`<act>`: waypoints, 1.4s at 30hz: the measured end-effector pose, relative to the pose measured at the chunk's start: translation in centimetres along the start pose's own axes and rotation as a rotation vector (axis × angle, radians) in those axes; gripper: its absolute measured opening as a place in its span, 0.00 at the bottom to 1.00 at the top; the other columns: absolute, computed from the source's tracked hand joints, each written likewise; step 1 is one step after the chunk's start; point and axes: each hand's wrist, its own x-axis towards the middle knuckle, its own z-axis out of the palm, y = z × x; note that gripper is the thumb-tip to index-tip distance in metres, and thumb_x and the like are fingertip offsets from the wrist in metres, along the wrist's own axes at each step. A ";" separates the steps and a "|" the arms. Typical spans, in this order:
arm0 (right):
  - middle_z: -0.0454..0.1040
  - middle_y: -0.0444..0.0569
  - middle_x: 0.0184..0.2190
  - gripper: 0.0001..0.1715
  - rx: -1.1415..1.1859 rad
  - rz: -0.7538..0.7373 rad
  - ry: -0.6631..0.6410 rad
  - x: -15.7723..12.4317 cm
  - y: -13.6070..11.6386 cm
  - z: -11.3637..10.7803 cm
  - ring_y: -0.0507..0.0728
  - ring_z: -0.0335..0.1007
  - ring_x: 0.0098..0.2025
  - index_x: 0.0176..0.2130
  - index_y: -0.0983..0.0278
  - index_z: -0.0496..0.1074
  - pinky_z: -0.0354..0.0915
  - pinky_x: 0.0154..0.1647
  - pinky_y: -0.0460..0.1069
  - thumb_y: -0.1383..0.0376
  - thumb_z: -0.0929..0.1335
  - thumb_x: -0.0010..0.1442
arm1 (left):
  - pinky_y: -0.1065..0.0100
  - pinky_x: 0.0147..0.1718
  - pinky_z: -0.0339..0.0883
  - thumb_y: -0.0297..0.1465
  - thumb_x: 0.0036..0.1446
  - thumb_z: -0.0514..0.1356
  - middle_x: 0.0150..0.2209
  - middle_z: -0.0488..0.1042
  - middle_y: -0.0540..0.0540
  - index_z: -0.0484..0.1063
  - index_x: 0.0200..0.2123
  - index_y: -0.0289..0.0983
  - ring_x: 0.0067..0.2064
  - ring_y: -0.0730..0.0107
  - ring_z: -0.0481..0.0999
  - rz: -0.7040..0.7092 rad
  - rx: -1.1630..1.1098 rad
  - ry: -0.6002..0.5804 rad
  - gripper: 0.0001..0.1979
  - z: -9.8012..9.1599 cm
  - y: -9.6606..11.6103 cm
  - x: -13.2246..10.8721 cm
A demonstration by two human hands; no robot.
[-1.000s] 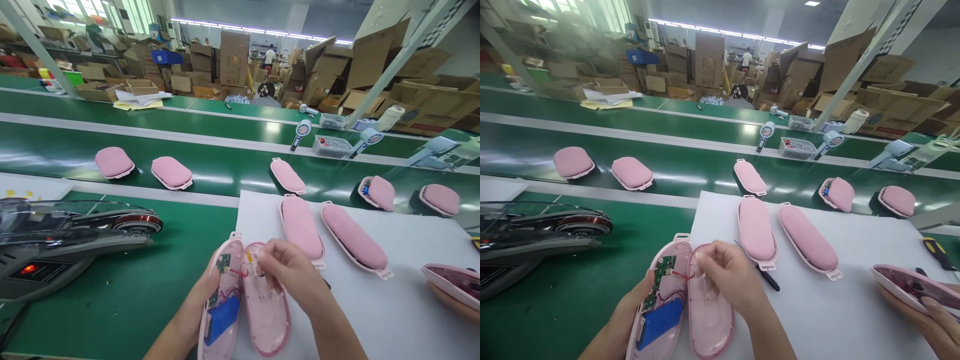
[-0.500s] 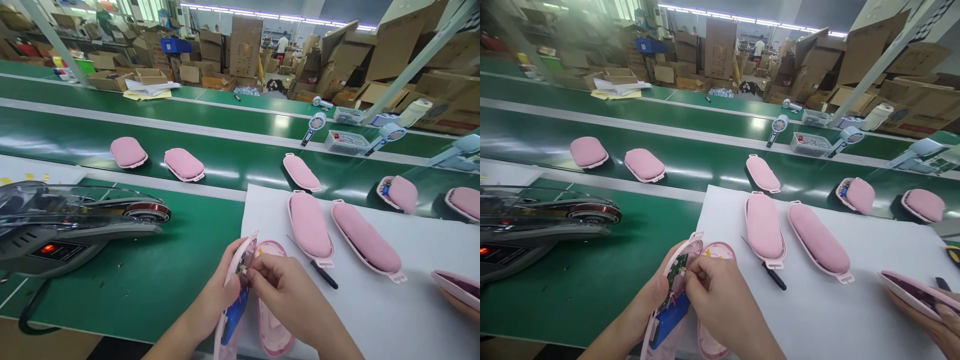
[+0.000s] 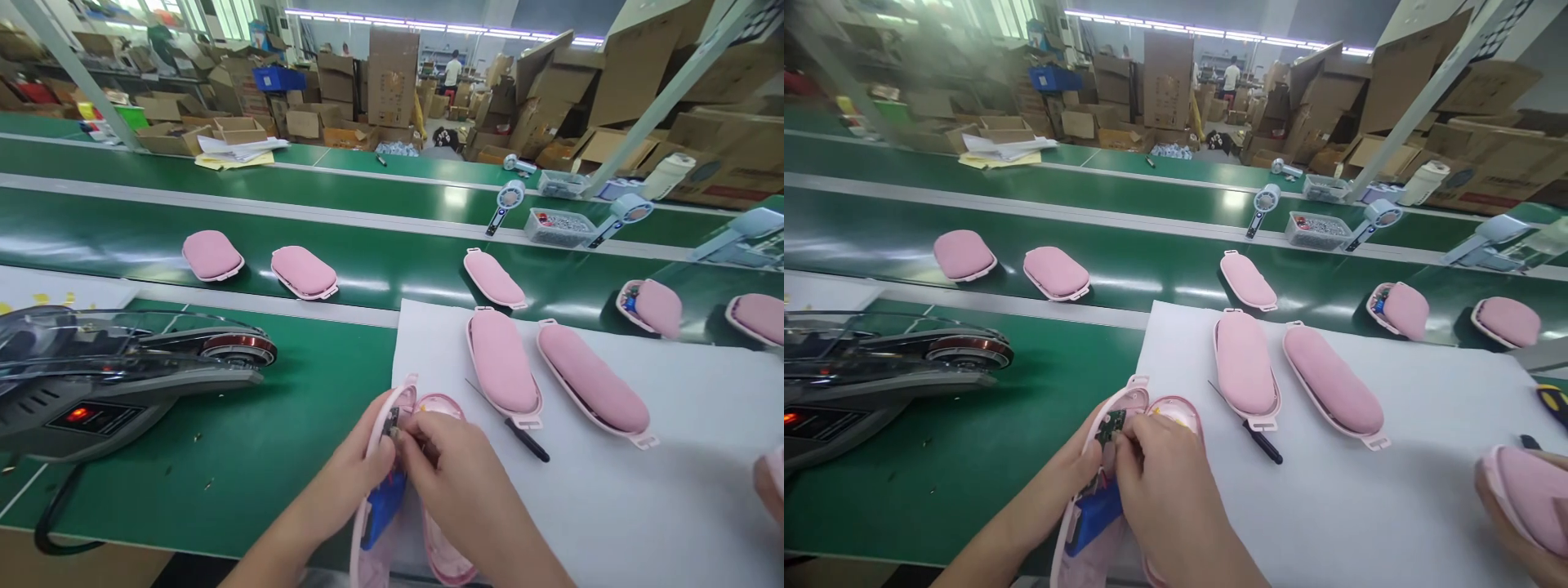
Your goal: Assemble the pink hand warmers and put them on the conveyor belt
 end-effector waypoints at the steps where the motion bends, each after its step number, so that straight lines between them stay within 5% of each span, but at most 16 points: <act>1: 0.72 0.46 0.31 0.11 -0.009 -0.013 0.073 -0.5 0.7 0.2 0.55 0.67 0.32 0.30 0.60 0.69 0.59 0.31 0.48 0.65 0.60 0.62 | 0.54 0.54 0.62 0.50 0.53 0.60 0.57 0.68 0.40 0.63 0.59 0.42 0.56 0.48 0.68 -0.034 0.046 0.046 0.34 -0.5 0.4 -0.2; 4: 0.72 0.51 0.41 0.19 -0.127 0.025 0.286 -2.5 3.7 1.1 0.61 0.69 0.40 0.50 0.58 0.68 0.63 0.38 0.53 0.57 0.60 0.63 | 0.58 0.53 0.64 0.42 0.53 0.63 0.58 0.68 0.42 0.64 0.58 0.43 0.57 0.50 0.67 -0.101 0.079 0.187 0.30 -1.8 1.6 -0.9; 9: 0.74 0.48 0.35 0.29 -0.006 0.281 0.210 -5.2 7.2 3.1 0.60 0.71 0.35 0.59 0.57 0.62 0.66 0.33 0.52 0.54 0.62 0.60 | 0.60 0.49 0.68 0.35 0.52 0.64 0.56 0.70 0.43 0.60 0.58 0.43 0.55 0.52 0.70 -0.146 0.144 0.214 0.31 -2.1 1.8 -1.7; 12: 0.71 0.44 0.29 0.29 0.240 0.320 0.214 -5.6 6.4 3.3 0.55 0.69 0.28 0.58 0.59 0.63 0.66 0.29 0.48 0.54 0.62 0.59 | 0.58 0.52 0.64 0.30 0.51 0.61 0.57 0.69 0.43 0.55 0.61 0.43 0.55 0.53 0.69 -0.119 0.310 0.343 0.33 -1.4 1.1 -1.5; 17: 0.68 0.45 0.26 0.23 0.304 0.212 0.370 -6.1 3.9 2.6 0.54 0.66 0.27 0.51 0.61 0.70 0.64 0.26 0.46 0.54 0.64 0.60 | 0.53 0.57 0.56 0.29 0.52 0.59 0.61 0.63 0.40 0.46 0.65 0.43 0.61 0.51 0.63 -0.078 0.612 0.477 0.39 -0.6 -0.2 -1.2; 21: 0.72 0.48 0.31 0.23 0.285 0.202 0.347 -6.0 2.8 3.5 0.55 0.67 0.29 0.51 0.61 0.70 0.65 0.29 0.48 0.54 0.61 0.62 | 0.53 0.57 0.57 0.29 0.59 0.51 0.62 0.60 0.39 0.50 0.64 0.42 0.62 0.53 0.62 0.042 0.764 0.504 0.30 0.1 -1.0 -1.8; 26: 0.72 0.53 0.45 0.26 0.422 0.194 0.301 -5.7 2.2 5.5 0.59 0.69 0.41 0.55 0.61 0.65 0.67 0.42 0.52 0.52 0.63 0.61 | 0.59 0.47 0.67 0.28 0.60 0.48 0.51 0.65 0.40 0.59 0.59 0.43 0.52 0.58 0.70 0.197 0.829 0.625 0.23 1.1 -1.3 -2.6; 29: 0.69 0.54 0.50 0.27 0.502 0.167 0.260 -5.7 1.9 5.8 0.59 0.68 0.48 0.56 0.60 0.61 0.67 0.46 0.52 0.52 0.62 0.62 | 0.63 0.37 0.70 0.26 0.58 0.50 0.47 0.64 0.43 0.66 0.53 0.45 0.43 0.62 0.73 0.163 0.889 0.595 0.20 1.2 -0.9 -2.8; 33: 0.65 0.54 0.56 0.27 0.592 0.114 0.137 -5.6 1.4 5.4 0.57 0.65 0.55 0.58 0.60 0.57 0.65 0.53 0.50 0.51 0.59 0.64 | 0.60 0.39 0.69 0.24 0.53 0.56 0.46 0.65 0.45 0.60 0.56 0.46 0.43 0.59 0.73 0.080 0.956 0.624 0.27 0.8 -0.2 -2.7; 37: 0.64 0.51 0.60 0.29 0.503 0.097 0.059 -5.4 1.5 4.4 0.57 0.64 0.58 0.61 0.59 0.56 0.65 0.53 0.49 0.55 0.62 0.63 | 0.61 0.37 0.68 0.23 0.52 0.56 0.45 0.65 0.45 0.58 0.58 0.46 0.41 0.59 0.74 0.055 1.014 0.632 0.29 1.0 0.1 -2.8; 42: 0.74 0.51 0.51 0.26 0.206 0.130 0.219 -5.8 1.6 3.6 0.59 0.73 0.49 0.59 0.60 0.64 0.70 0.41 0.49 0.56 0.58 0.65 | 0.65 0.29 0.66 0.21 0.54 0.52 0.44 0.64 0.46 0.56 0.59 0.47 0.30 0.65 0.73 0.058 1.091 0.635 0.29 1.7 0.0 -3.2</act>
